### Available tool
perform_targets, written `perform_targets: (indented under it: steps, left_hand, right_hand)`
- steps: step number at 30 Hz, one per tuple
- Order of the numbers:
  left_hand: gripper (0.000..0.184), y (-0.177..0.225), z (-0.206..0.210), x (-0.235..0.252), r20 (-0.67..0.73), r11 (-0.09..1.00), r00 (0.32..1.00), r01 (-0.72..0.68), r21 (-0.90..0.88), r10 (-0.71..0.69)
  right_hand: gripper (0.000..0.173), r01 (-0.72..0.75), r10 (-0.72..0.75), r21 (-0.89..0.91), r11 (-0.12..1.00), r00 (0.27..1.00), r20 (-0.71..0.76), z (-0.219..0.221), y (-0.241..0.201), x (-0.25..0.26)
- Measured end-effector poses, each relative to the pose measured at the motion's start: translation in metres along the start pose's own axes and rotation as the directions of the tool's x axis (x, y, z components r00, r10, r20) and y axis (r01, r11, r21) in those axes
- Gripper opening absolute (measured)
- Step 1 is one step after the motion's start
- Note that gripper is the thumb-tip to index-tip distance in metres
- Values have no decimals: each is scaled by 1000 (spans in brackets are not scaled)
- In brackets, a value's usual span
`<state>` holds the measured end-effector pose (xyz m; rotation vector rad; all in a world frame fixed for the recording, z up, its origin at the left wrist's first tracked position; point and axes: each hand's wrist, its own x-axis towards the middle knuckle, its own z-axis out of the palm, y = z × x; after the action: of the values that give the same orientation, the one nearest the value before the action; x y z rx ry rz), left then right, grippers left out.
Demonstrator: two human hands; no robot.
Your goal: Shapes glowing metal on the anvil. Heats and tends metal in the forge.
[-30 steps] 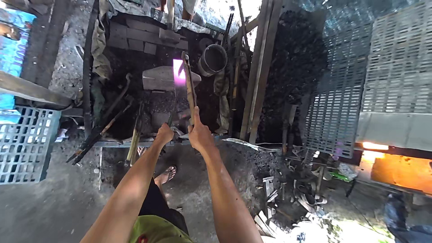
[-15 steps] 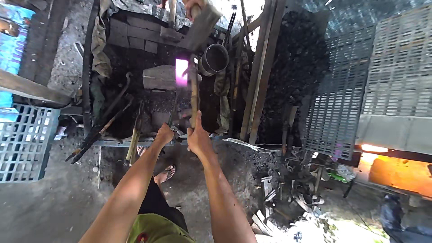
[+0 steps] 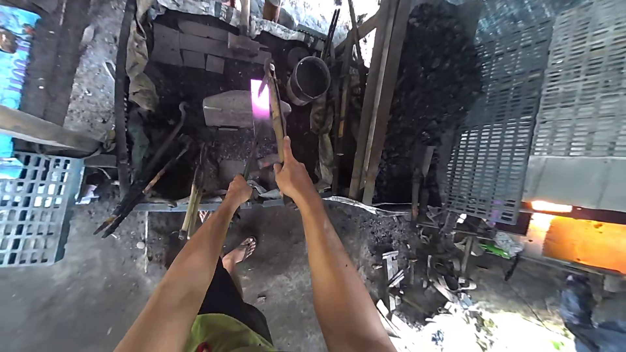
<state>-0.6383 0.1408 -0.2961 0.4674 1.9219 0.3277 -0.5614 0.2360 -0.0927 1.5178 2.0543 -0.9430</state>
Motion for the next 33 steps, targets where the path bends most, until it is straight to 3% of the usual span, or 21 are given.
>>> perform_targets:
  steps: [9, 18, 27, 33]
  left_hand:
    - [48, 1, -1, 0, 13, 1000, 1000, -5, -11, 5]
    - [50, 4, -1, -4, 21, 1000, 1000, 18, -9, -18]
    - [51, 9, -3, -5, 33, 999, 999, 44, -11, -43]
    - [57, 8, -4, -6, 27, 998, 998, 56, -42, -55]
  right_hand:
    - [77, -34, 38, -161, 986, 999, 21, 21, 6, -36]
    - [75, -31, 32, -167, 986, 999, 4, 36, 12, -32]
    - [75, -50, 51, -110, 993, 999, 3, 45, 20, -30]
    - [76, -22, 30, 97, 995, 996, -86, 42, 69, -44]
